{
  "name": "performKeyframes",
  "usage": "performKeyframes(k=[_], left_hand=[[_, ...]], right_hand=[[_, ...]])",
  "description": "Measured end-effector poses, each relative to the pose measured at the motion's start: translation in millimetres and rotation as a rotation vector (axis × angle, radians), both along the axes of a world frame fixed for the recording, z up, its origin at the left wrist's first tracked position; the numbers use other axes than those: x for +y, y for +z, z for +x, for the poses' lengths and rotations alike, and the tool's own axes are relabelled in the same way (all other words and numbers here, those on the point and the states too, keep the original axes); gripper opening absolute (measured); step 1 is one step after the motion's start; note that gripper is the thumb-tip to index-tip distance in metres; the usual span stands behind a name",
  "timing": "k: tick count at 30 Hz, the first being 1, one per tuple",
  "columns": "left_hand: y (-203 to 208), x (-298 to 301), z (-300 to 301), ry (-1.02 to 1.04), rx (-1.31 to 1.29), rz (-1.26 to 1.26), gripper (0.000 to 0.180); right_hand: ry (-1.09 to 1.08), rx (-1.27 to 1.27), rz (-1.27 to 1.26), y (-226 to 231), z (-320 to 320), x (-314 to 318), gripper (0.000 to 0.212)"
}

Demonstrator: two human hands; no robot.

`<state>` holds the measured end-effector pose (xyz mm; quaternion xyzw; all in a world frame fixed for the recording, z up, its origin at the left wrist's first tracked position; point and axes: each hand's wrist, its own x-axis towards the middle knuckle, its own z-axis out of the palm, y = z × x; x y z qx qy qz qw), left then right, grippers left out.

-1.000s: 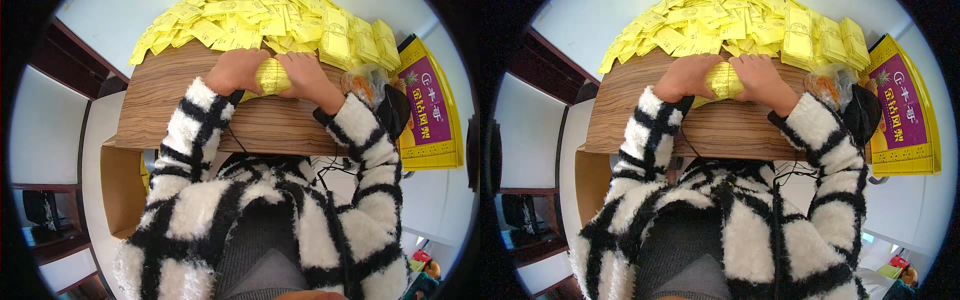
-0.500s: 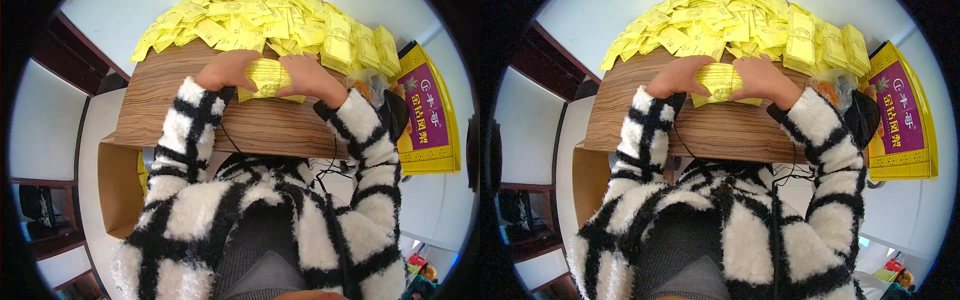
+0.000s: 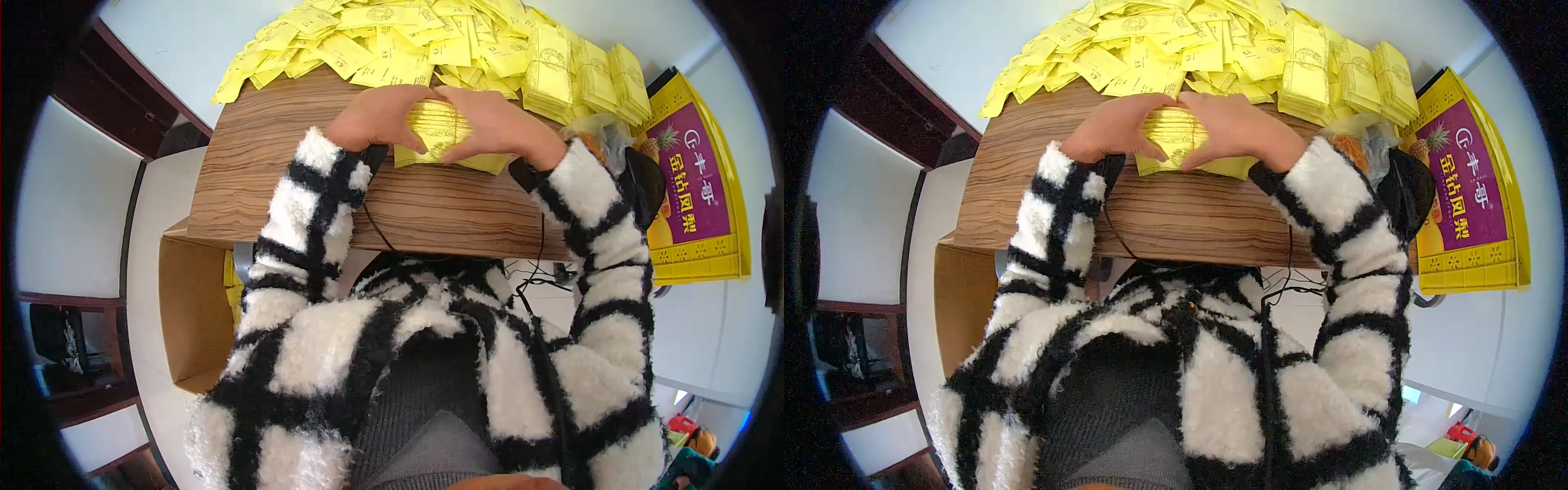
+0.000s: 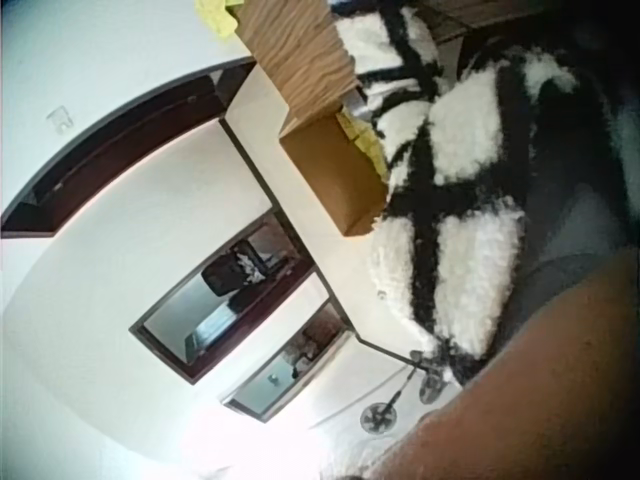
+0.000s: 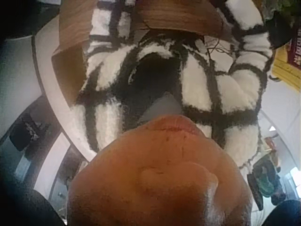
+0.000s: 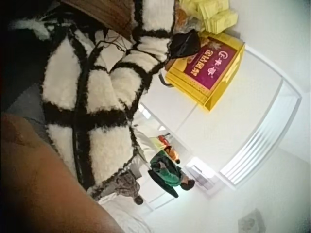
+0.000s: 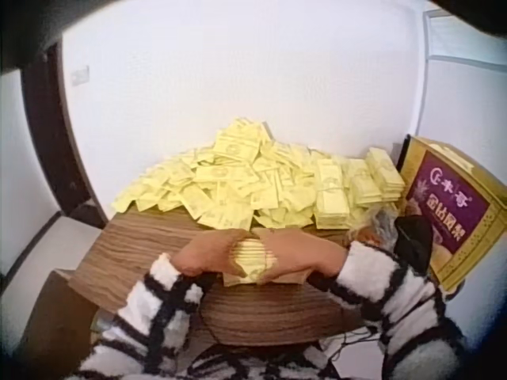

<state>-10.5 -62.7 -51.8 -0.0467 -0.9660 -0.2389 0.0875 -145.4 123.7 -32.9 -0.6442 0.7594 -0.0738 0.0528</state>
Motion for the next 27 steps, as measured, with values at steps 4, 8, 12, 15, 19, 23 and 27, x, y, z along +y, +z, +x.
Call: performKeyframes(k=[4,8,12,15,19,23,27], left_hand=[[-1,-4,2,-0.013,-0.007,0.041,0.078],[2,-7,4,0.000,-0.044,0.077,0.076],[-1,-6,2,-0.003,0.011,0.078,0.074],[1,-5,0,-0.022,0.010,0.065,0.074],[2,8,-2,-0.015,0.094,-0.065,0.072],[4,14,-2,0.017,0.073,-0.084,0.072],[2,12,-2,0.020,0.109,-0.092,0.073]], right_hand=[[-0.049,-0.068,-0.026,17,-1,19,0.099],[-0.077,-0.036,0.038,11,-8,31,0.100],[-0.062,0.040,0.029,2,-15,35,0.097],[-0.076,0.069,0.011,-1,-14,33,0.096],[-0.025,0.056,-0.161,-5,-5,19,0.087],[-0.043,-0.016,-0.074,-5,0,10,0.079],[-0.055,0.073,-0.085,-7,-1,18,0.076]])
